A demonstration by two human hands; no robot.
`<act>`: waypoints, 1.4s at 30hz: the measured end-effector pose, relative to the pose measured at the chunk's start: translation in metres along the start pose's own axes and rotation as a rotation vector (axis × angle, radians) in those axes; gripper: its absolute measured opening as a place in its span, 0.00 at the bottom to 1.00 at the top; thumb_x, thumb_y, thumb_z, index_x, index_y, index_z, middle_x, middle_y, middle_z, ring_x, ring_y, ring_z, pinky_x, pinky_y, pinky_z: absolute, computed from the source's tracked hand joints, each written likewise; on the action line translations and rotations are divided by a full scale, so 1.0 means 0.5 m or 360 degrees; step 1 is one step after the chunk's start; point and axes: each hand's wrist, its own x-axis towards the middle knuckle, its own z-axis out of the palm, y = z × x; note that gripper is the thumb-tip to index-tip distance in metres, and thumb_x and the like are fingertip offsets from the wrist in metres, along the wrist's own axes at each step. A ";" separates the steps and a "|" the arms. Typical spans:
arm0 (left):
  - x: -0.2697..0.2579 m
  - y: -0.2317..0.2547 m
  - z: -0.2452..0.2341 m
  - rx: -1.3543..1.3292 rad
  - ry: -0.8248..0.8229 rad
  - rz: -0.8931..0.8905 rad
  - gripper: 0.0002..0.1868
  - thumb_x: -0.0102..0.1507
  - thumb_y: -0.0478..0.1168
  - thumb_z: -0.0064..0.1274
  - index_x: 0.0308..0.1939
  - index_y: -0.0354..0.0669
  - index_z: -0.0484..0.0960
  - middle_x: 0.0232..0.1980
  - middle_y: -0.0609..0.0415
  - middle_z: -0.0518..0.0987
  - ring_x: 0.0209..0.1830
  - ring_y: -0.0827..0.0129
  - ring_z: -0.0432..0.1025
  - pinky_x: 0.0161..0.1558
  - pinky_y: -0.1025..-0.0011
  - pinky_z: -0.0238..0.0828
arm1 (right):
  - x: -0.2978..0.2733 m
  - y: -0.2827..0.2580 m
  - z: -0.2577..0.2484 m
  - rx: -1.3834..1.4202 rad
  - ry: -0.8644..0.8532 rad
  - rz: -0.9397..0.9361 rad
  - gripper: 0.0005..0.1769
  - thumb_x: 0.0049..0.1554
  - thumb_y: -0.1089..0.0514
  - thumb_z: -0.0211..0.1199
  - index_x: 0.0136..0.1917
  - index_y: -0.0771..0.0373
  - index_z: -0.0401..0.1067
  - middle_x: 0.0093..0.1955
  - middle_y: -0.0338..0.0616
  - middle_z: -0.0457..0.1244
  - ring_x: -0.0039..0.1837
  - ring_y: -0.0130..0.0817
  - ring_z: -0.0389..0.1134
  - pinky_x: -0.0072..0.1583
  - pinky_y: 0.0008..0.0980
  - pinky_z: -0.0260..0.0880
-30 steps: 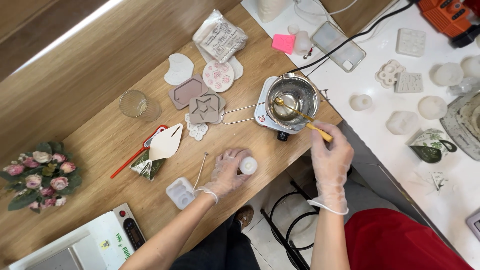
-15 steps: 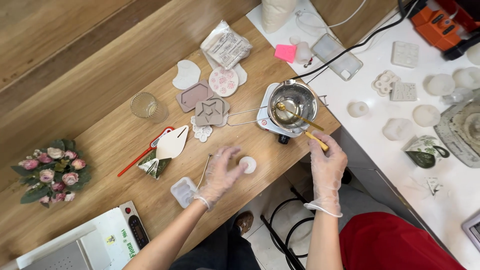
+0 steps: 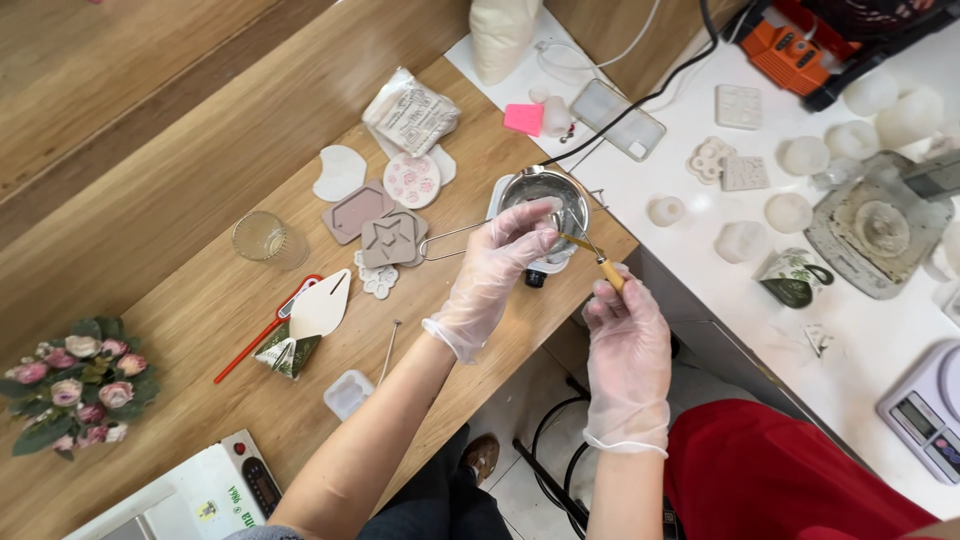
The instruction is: Shaping and cleaning a small round wax object using a sculpting tool.
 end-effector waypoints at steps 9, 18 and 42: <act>-0.033 0.008 0.011 -0.0128 -0.0125 -0.0179 0.26 0.60 0.41 0.62 0.61 0.37 0.78 0.49 0.51 0.84 0.42 0.76 0.76 0.43 0.82 0.70 | -0.029 0.020 -0.029 0.0032 0.0013 -0.0119 0.12 0.62 0.59 0.61 0.55 0.68 0.77 0.36 0.57 0.71 0.38 0.38 0.75 0.45 0.31 0.76; -0.134 -0.100 -0.040 -0.0968 -0.0058 -0.0696 0.36 0.62 0.58 0.52 0.64 0.33 0.74 0.61 0.39 0.78 0.57 0.53 0.75 0.57 0.62 0.71 | -0.160 -0.009 -0.046 -0.0134 -0.0012 -0.0142 0.13 0.61 0.61 0.59 0.53 0.73 0.77 0.33 0.64 0.70 0.33 0.45 0.73 0.42 0.34 0.76; -0.732 -0.045 -0.441 -0.1253 0.0504 0.0092 0.27 0.69 0.56 0.42 0.59 0.38 0.81 0.57 0.40 0.82 0.59 0.52 0.77 0.59 0.61 0.73 | -0.508 0.055 0.088 -0.0358 -0.0845 0.0460 0.06 0.58 0.61 0.61 0.48 0.59 0.78 0.33 0.51 0.69 0.37 0.37 0.75 0.43 0.27 0.72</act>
